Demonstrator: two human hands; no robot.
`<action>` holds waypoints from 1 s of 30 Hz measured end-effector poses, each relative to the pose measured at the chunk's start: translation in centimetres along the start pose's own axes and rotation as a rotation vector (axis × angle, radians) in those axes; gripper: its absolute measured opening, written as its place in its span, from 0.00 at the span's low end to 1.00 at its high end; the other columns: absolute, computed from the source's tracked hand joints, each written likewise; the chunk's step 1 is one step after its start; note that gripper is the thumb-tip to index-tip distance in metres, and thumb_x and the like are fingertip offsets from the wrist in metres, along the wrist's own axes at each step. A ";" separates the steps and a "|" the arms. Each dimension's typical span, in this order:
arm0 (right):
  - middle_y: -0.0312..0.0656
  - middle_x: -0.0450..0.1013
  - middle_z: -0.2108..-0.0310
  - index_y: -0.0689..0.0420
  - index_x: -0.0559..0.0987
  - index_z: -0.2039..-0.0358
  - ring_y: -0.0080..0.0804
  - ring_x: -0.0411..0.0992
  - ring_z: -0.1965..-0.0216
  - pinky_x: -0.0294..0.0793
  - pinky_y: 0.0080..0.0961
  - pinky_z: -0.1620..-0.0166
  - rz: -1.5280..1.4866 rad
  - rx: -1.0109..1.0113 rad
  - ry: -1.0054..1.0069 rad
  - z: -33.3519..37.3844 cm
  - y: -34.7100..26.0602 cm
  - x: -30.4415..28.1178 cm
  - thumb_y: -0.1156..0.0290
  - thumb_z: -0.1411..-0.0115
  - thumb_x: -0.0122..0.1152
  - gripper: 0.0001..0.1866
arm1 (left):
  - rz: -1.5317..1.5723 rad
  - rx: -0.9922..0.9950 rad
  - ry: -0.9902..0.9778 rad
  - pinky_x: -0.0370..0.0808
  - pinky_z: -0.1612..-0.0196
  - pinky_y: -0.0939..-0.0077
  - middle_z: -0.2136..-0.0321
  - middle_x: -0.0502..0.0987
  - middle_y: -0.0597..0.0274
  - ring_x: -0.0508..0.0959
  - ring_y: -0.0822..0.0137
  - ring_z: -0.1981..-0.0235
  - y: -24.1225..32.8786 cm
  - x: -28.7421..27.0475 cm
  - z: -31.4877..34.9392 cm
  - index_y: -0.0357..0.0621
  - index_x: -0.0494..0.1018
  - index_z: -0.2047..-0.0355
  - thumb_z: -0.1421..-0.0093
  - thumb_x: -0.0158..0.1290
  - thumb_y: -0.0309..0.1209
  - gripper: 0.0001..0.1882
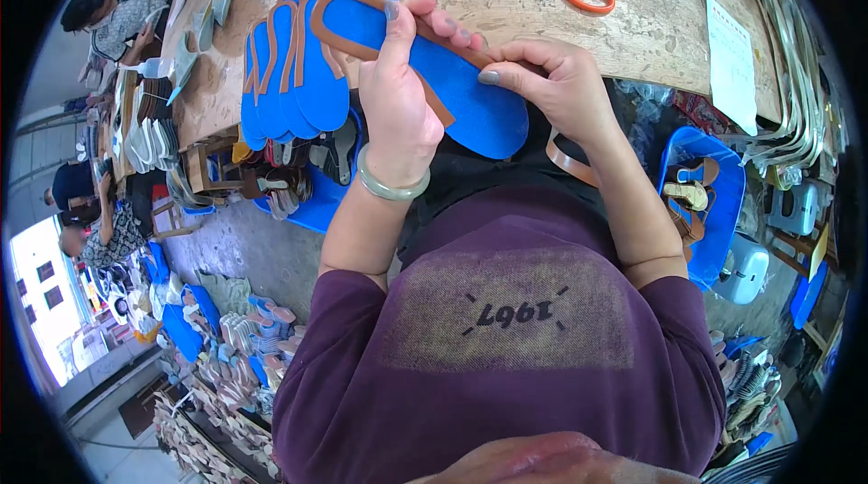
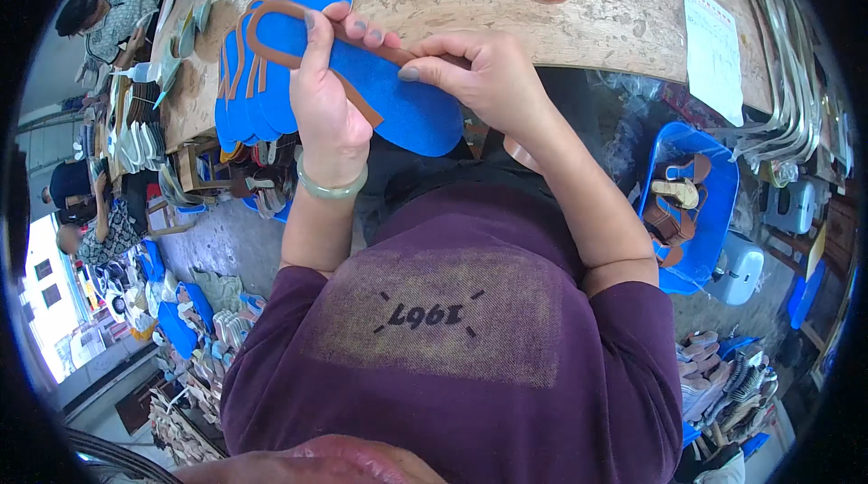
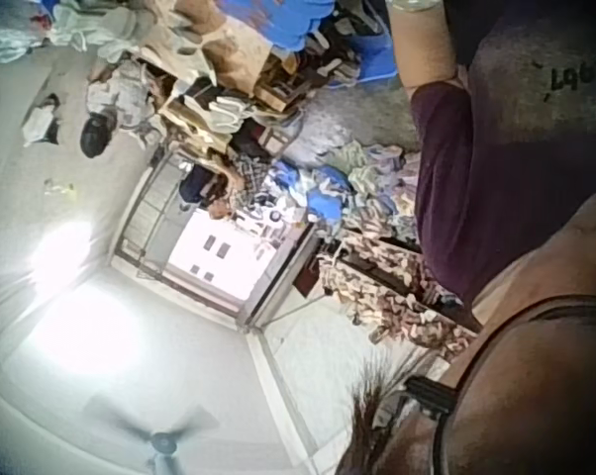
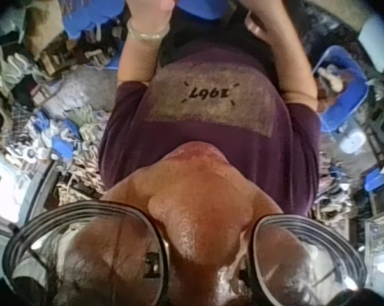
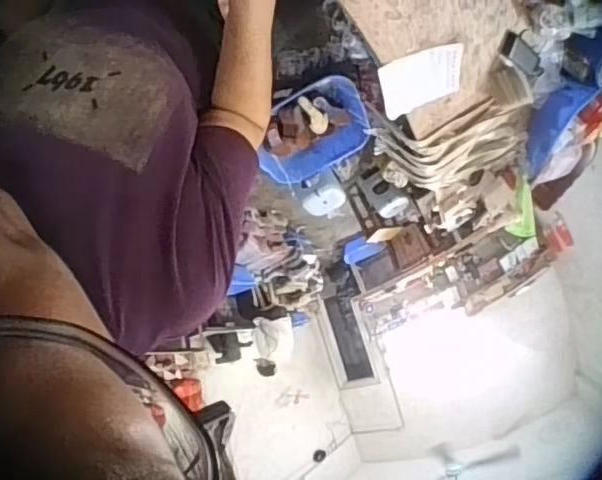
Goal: The person assembles blue slipper soles by attaching brown straps. They pick up a blue sole, wrap a brown strap around the edges, and use scissors to trim the excess strap. The person repeats this process for multiple soles, handling the materials and tools with both hands.
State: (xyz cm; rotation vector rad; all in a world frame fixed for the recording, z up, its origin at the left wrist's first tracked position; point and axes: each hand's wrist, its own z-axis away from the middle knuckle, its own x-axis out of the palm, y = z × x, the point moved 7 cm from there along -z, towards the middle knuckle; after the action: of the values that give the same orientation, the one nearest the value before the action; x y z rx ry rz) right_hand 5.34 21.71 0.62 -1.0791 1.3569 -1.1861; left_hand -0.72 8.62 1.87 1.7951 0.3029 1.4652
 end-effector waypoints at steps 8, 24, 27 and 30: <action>0.33 0.75 0.69 0.61 0.80 0.62 0.11 0.68 0.74 0.66 0.10 0.72 -0.455 0.114 -0.102 -1.7 3.4 1.7 0.69 0.44 0.63 0.11 | -0.267 -0.125 -0.056 0.73 0.51 0.73 0.59 0.76 0.55 0.75 0.68 0.55 -2.4 -2.7 2.2 0.35 0.69 0.54 0.36 0.49 0.31 0.14; 0.45 0.76 0.72 0.57 0.75 0.54 0.32 0.76 0.70 0.73 0.26 0.62 0.566 0.579 -0.494 6.7 2.0 -9.9 0.74 0.57 0.67 0.26 | -1.537 -0.476 -0.413 0.72 0.58 0.77 0.71 0.78 0.64 0.76 0.72 0.67 11.6 -4.6 -1.3 0.36 0.73 0.63 0.41 0.51 0.32 0.12; 0.38 0.77 0.71 0.60 0.78 0.58 0.24 0.74 0.70 0.73 0.22 0.62 0.582 0.439 -0.236 8.1 2.0 -19.5 0.80 0.56 0.63 0.21 | -1.274 -0.479 -0.402 0.72 0.58 0.77 0.70 0.77 0.62 0.75 0.72 0.65 12.3 -3.6 -1.6 0.35 0.73 0.63 0.42 0.52 0.30 0.10; 0.37 0.77 0.68 0.62 0.79 0.59 0.20 0.73 0.65 0.72 0.19 0.58 0.482 0.357 -0.002 7.3 -2.0 -25.2 0.84 0.54 0.58 0.18 | -1.200 -0.326 -0.426 0.71 0.56 0.74 0.68 0.77 0.61 0.75 0.70 0.63 10.4 -2.4 -3.9 0.36 0.71 0.60 0.40 0.52 0.30 0.11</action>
State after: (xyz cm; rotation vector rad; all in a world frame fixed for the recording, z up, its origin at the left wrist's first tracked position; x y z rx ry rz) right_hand 15.36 45.53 5.46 -0.4638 1.2503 -1.0099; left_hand -7.92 1.80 7.41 1.1916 0.7037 0.2535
